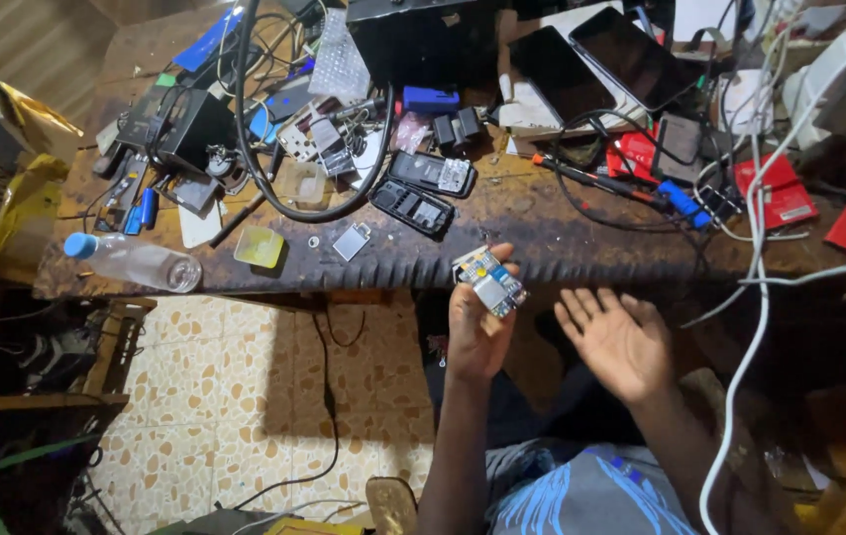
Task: A person uses a heat gun on mobile phone parts and then picks up a motherboard to inspect it closely at a repair workbench.
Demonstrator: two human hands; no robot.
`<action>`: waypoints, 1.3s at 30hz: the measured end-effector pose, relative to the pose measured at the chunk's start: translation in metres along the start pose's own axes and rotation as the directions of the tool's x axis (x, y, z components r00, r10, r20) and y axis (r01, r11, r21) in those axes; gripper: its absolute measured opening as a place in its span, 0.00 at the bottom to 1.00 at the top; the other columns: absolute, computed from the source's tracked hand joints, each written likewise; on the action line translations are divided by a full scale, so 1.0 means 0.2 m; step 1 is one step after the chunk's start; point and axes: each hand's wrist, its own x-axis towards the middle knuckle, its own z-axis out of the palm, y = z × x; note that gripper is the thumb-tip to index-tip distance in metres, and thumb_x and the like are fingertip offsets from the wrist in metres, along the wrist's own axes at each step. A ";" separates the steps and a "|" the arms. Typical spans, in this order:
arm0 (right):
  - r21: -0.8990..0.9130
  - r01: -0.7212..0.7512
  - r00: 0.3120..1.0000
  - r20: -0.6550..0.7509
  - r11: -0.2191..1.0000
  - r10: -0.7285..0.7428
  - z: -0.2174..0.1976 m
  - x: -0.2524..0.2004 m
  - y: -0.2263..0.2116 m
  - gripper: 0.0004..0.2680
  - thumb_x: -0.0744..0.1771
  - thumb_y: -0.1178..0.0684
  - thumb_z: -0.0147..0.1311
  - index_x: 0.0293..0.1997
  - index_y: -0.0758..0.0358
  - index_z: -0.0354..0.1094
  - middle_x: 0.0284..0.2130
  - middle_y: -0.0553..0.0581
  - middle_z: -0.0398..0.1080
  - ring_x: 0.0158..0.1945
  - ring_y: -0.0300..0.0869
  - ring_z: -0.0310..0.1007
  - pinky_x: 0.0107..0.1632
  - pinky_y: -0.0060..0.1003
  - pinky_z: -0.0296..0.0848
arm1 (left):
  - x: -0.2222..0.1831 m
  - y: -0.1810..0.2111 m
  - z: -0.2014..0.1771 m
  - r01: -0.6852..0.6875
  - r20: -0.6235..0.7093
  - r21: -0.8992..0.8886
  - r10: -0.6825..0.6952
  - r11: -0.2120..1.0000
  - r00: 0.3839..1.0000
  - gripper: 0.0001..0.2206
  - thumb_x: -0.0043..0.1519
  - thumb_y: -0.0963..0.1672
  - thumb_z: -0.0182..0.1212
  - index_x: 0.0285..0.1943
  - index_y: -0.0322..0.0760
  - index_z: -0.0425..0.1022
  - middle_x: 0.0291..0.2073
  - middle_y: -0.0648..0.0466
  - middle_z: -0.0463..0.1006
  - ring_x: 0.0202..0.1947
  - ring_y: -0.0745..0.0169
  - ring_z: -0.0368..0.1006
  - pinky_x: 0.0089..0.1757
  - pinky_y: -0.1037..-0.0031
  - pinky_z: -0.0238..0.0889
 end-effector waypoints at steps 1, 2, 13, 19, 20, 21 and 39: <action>0.004 -0.016 0.999 0.037 1.000 0.016 0.00 -0.03 0.00 0.18 0.56 0.51 0.50 0.48 0.56 0.55 0.57 0.58 0.50 0.62 0.48 0.44 0.59 0.46 0.45 | 0.00 -0.01 -0.01 0.016 -0.003 -0.012 -0.016 1.000 1.000 0.32 0.54 0.51 0.53 0.56 0.16 0.55 0.39 0.41 0.73 0.37 0.64 0.73 0.40 0.78 0.67; 0.013 -0.034 0.997 0.072 0.999 0.033 -0.01 -0.06 0.01 0.18 0.57 0.53 0.50 0.50 0.60 0.55 0.58 0.62 0.48 0.63 0.50 0.42 0.58 0.47 0.46 | -0.01 -0.01 -0.03 0.033 -0.009 -0.019 -0.033 0.999 0.999 0.32 0.55 0.51 0.53 0.56 0.17 0.55 0.39 0.42 0.73 0.37 0.64 0.73 0.40 0.78 0.67; -0.528 0.614 0.608 0.791 -0.586 -0.075 0.52 -0.22 0.01 0.20 0.61 0.46 0.50 0.58 0.57 0.53 0.61 0.67 0.41 0.65 0.55 0.44 0.61 0.47 0.51 | 0.01 -0.01 0.01 0.046 0.038 0.133 -0.052 0.990 0.998 0.27 0.55 0.50 0.57 0.58 0.31 0.55 0.49 0.46 0.63 0.47 0.62 0.64 0.47 0.74 0.59; -0.376 0.536 0.531 0.846 -0.756 -0.044 0.57 -0.15 0.04 0.13 0.64 0.53 0.48 0.53 0.54 0.62 0.59 0.67 0.48 0.61 0.57 0.50 0.60 0.46 0.52 | -0.01 0.00 0.09 0.045 0.047 0.240 -0.058 0.970 0.997 0.27 0.55 0.52 0.57 0.55 0.29 0.59 0.45 0.49 0.68 0.45 0.66 0.66 0.46 0.81 0.57; -0.371 0.549 0.524 0.851 -0.749 -0.038 0.57 -0.15 0.04 0.13 0.63 0.56 0.48 0.53 0.54 0.62 0.58 0.66 0.49 0.61 0.57 0.49 0.61 0.48 0.52 | -0.01 0.00 0.10 0.036 0.052 0.232 -0.049 0.972 0.997 0.26 0.55 0.51 0.58 0.54 0.28 0.60 0.44 0.48 0.68 0.45 0.67 0.66 0.46 0.81 0.58; -0.366 0.552 0.520 0.853 -0.749 -0.033 0.56 -0.12 0.05 0.13 0.63 0.56 0.48 0.53 0.54 0.62 0.58 0.66 0.49 0.61 0.57 0.49 0.61 0.48 0.52 | 0.00 -0.02 0.09 0.029 0.054 0.231 -0.043 0.972 0.998 0.26 0.55 0.51 0.58 0.54 0.28 0.60 0.44 0.48 0.68 0.45 0.67 0.66 0.46 0.81 0.58; -0.605 0.741 0.487 0.783 -0.292 -0.387 0.53 -0.17 0.04 0.12 0.57 0.60 0.58 0.40 0.63 0.64 0.54 0.62 0.57 0.59 0.49 0.54 0.54 0.35 0.58 | 0.00 -0.11 0.04 -0.032 -0.024 0.134 0.036 0.990 0.999 0.29 0.51 0.51 0.59 0.53 0.22 0.60 0.45 0.42 0.69 0.45 0.60 0.69 0.45 0.75 0.64</action>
